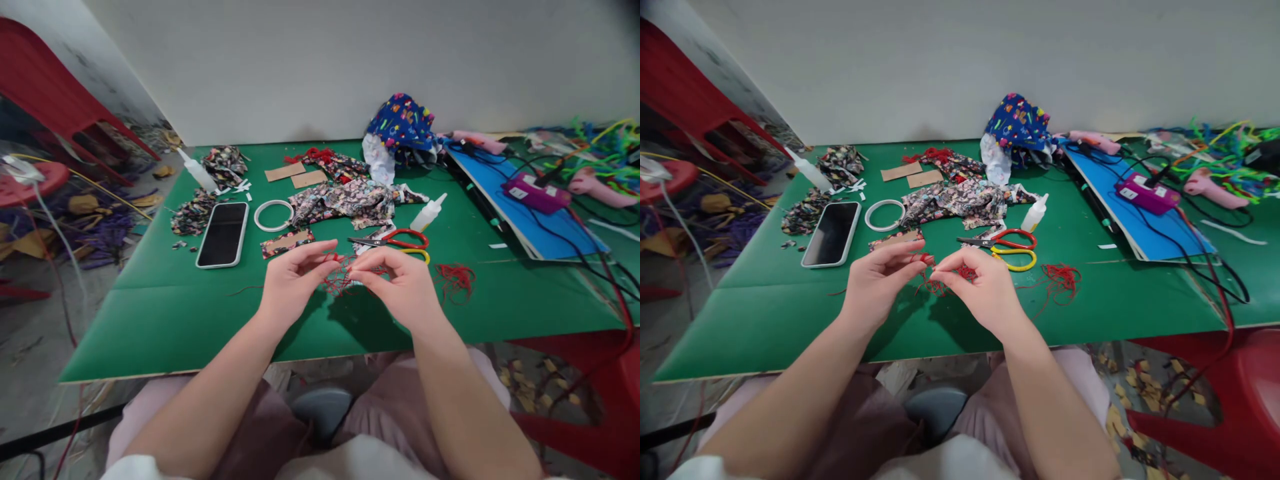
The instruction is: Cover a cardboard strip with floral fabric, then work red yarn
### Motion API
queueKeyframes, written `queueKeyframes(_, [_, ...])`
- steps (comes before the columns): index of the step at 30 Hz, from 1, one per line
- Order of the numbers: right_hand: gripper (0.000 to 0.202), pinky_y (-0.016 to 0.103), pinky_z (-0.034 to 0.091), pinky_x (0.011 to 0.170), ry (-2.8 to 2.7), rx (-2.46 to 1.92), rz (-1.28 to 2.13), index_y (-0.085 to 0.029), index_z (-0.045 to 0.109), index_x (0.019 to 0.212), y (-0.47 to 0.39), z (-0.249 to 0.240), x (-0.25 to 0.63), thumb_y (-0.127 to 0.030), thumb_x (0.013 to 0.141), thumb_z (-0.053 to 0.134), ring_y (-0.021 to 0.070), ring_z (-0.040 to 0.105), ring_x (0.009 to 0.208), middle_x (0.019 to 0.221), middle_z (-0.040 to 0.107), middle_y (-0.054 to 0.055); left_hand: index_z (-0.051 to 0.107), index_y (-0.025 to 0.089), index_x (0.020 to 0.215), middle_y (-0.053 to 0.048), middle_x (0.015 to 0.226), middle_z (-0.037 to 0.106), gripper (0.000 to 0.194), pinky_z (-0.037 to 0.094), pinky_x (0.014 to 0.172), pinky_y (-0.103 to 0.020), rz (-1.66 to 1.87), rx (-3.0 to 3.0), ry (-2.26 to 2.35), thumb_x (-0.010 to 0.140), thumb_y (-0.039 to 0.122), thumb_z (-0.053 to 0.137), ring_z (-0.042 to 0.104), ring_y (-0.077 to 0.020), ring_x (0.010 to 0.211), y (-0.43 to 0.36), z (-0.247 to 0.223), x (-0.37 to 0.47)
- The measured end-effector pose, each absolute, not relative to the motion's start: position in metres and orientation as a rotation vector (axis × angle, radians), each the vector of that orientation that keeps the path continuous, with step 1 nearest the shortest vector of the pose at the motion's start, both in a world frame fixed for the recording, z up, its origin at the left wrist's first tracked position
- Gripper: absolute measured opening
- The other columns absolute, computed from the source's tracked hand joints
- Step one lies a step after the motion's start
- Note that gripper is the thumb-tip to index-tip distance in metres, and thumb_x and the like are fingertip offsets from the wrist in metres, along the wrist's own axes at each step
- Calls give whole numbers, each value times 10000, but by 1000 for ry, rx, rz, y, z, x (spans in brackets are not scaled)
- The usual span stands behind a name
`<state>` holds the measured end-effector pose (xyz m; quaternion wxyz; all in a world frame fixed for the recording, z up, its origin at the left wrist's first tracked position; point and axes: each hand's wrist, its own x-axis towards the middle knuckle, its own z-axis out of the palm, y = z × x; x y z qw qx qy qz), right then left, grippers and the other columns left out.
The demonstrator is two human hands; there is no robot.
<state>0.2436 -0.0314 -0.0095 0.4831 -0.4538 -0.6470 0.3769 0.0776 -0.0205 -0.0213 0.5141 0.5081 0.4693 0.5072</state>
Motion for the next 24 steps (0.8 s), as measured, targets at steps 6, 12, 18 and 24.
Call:
queueKeyframes(6, [53, 324, 491, 800, -1658, -1033, 674, -230, 641, 709, -32, -9, 240, -203, 740, 674, 158, 618, 844, 755, 688, -7, 715, 212, 922, -17, 782, 732, 285, 544, 656, -244, 1169, 1038, 1059, 642, 253, 753, 677, -154, 711, -23, -28, 83])
queueKeyframes(12, [92, 358, 507, 780, -1773, -1017, 365, -265, 638, 783, -31, -12, 239, -174, 772, 635, 176, 606, 876, 775, 707, -16, 729, 199, 849, -34, 808, 735, 245, 546, 660, -253, 1198, 998, 1091, 618, 269, 769, 674, -162, 716, -27, -28, 87])
queueKeyframes(18, [109, 362, 516, 773, -1767, -1030, 343, -272, 638, 796, -32, -14, 236, -166, 779, 624, 181, 610, 895, 801, 708, -11, 716, 203, 877, -32, 863, 733, 255, 558, 690, -276, 1248, 1094, 1145, 636, 276, 755, 676, -172, 753, -33, -25, 89])
queueKeyframes(24, [82, 361, 502, 800, -1724, -1057, 441, -265, 634, 759, -33, -11, 233, -184, 771, 639, 178, 609, 889, 786, 701, -10, 699, 202, 922, -32, 878, 727, 272, 553, 656, -245, 1247, 1122, 1116, 662, 272, 738, 673, -162, 766, -32, -28, 87])
